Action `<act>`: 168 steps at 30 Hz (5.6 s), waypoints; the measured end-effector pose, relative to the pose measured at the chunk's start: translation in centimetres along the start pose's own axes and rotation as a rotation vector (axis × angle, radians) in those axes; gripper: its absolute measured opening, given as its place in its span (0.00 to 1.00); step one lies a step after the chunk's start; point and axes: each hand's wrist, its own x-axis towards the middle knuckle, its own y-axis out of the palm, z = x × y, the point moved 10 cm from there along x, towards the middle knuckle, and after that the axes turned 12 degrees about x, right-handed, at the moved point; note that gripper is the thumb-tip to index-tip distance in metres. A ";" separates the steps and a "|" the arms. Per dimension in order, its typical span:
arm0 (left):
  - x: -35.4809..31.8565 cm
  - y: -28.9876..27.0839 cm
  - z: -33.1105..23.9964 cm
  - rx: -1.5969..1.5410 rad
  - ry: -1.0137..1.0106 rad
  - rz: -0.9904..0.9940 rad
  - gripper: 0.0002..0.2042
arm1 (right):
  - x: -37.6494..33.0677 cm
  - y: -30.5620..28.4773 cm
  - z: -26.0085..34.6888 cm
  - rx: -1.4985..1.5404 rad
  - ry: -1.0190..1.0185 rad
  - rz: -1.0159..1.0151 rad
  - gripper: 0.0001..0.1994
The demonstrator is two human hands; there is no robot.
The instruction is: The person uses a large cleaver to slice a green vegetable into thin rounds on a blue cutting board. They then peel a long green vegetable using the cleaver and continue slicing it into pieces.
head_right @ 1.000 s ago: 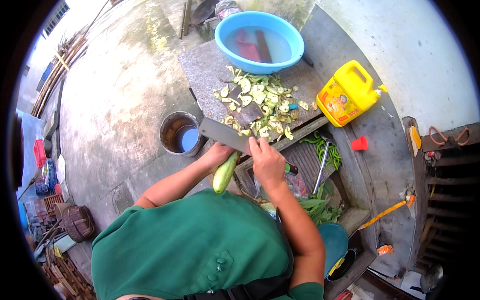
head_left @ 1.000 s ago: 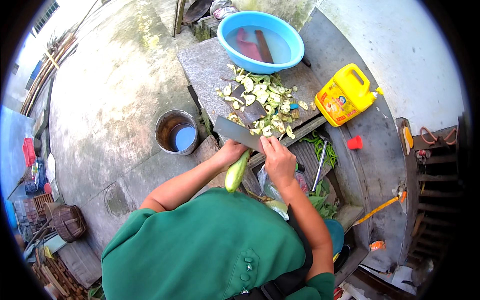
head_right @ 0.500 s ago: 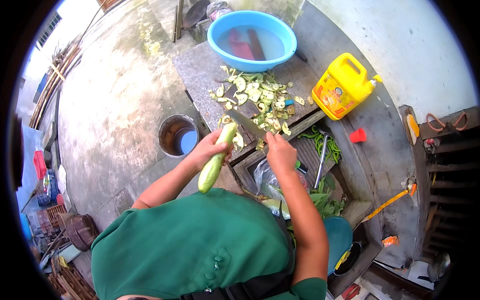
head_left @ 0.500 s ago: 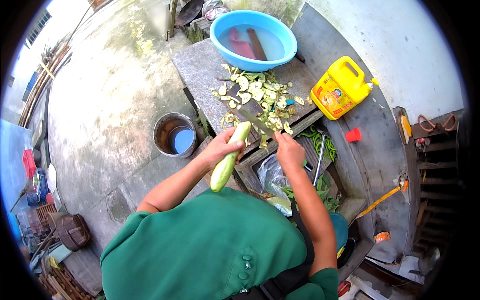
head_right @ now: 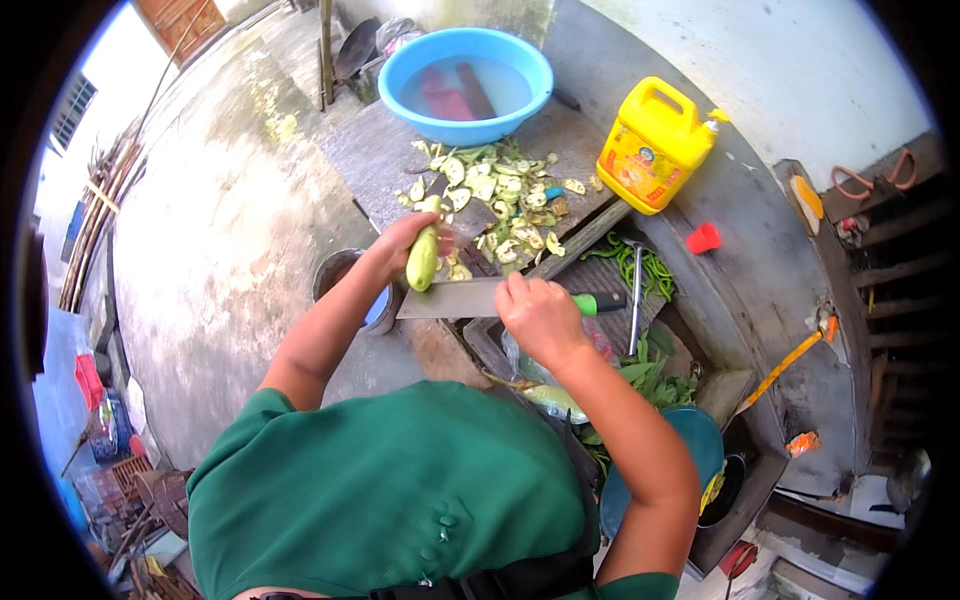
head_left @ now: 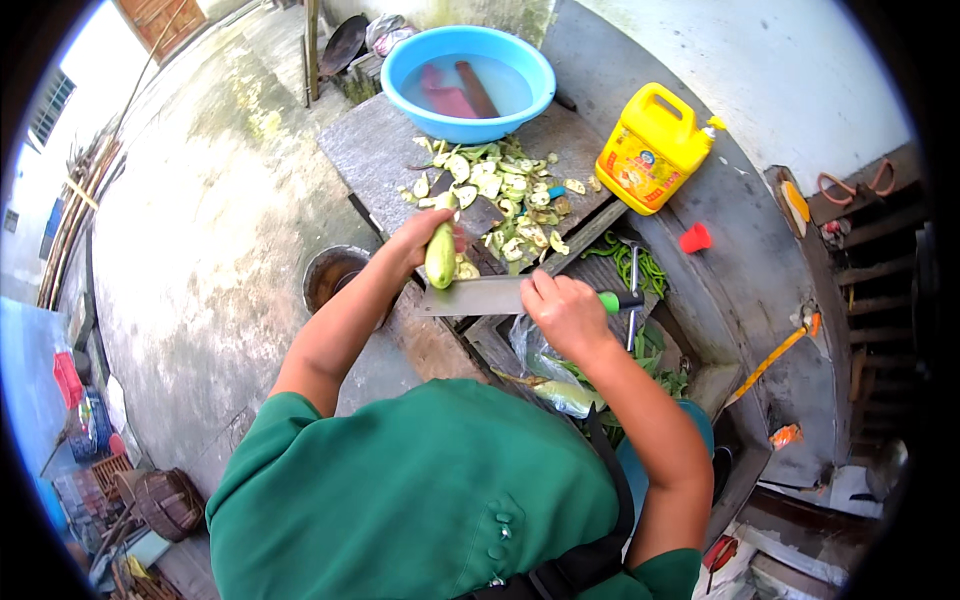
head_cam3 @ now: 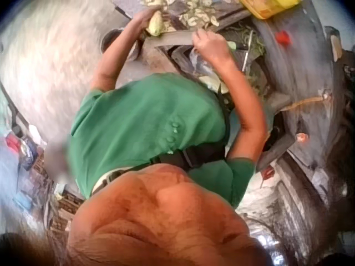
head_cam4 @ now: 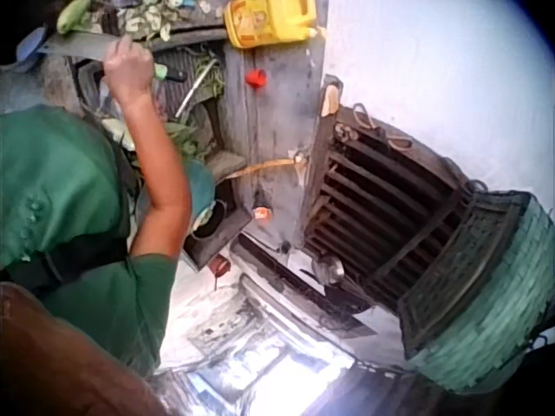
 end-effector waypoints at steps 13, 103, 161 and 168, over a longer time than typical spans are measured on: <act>-7.3 25.5 0.3 -0.169 0.090 0.714 0.25 | -36.9 -3.4 -4.1 0.792 1.417 -0.464 0.09; -8.2 9.6 7.0 -0.348 0.042 -0.006 0.25 | -4.6 1.7 2.9 0.481 0.322 -0.278 0.18; -8.9 11.5 4.6 -0.643 -0.021 0.171 0.25 | -0.7 2.6 1.8 0.246 0.286 -0.131 0.18; -8.4 8.2 3.6 -0.216 0.140 -0.080 0.22 | -4.0 9.9 -3.1 1.127 1.000 0.096 0.16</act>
